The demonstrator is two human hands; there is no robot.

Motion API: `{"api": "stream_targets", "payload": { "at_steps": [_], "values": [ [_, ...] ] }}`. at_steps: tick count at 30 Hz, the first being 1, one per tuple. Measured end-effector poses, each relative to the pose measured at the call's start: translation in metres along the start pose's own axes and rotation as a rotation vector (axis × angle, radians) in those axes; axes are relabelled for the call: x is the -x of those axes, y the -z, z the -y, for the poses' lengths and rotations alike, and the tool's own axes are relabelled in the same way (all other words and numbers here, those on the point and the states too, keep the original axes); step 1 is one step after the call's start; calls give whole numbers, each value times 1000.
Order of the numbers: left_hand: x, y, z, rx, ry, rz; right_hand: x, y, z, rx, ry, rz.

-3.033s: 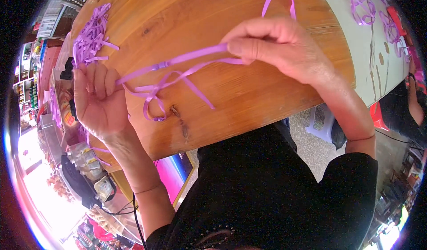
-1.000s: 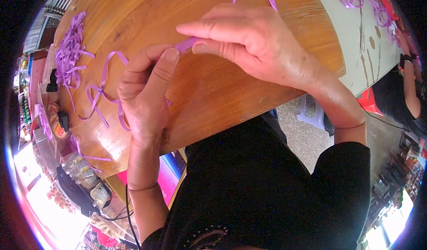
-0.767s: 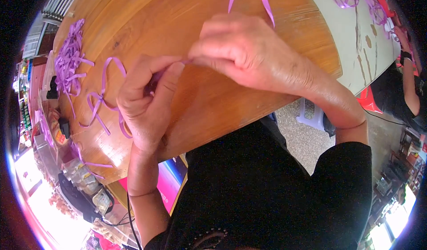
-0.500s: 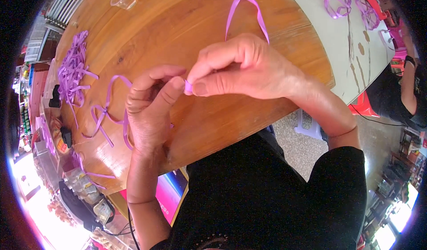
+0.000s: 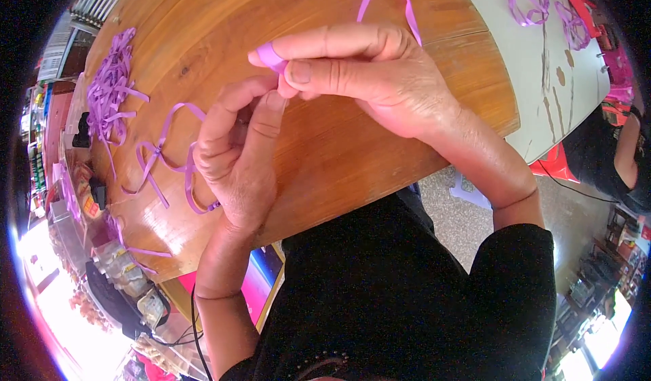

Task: The person ties knots in purple ribbons by hand, pulling the ends through loops and tightening them one at a time. They repeat this process along the length of the ribbon, occasionally setting aside the knotted sections on the wooden table.

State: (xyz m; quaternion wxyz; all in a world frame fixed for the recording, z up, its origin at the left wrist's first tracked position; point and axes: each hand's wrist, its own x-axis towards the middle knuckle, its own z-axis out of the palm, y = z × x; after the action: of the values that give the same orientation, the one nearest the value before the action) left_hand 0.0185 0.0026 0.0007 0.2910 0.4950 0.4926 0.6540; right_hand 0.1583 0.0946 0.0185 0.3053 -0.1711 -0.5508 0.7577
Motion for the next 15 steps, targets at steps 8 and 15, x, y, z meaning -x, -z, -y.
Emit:
{"api": "stream_targets", "payload": {
  "at_steps": [8, 15],
  "values": [
    [2, 4, -5, -13, 107, -34, 0, -1, -3, 864, 401, 37],
    [2, -2, -1, 243, 330, -59, 1, -5, -6, 1219, 638, -6]
  ]
}}
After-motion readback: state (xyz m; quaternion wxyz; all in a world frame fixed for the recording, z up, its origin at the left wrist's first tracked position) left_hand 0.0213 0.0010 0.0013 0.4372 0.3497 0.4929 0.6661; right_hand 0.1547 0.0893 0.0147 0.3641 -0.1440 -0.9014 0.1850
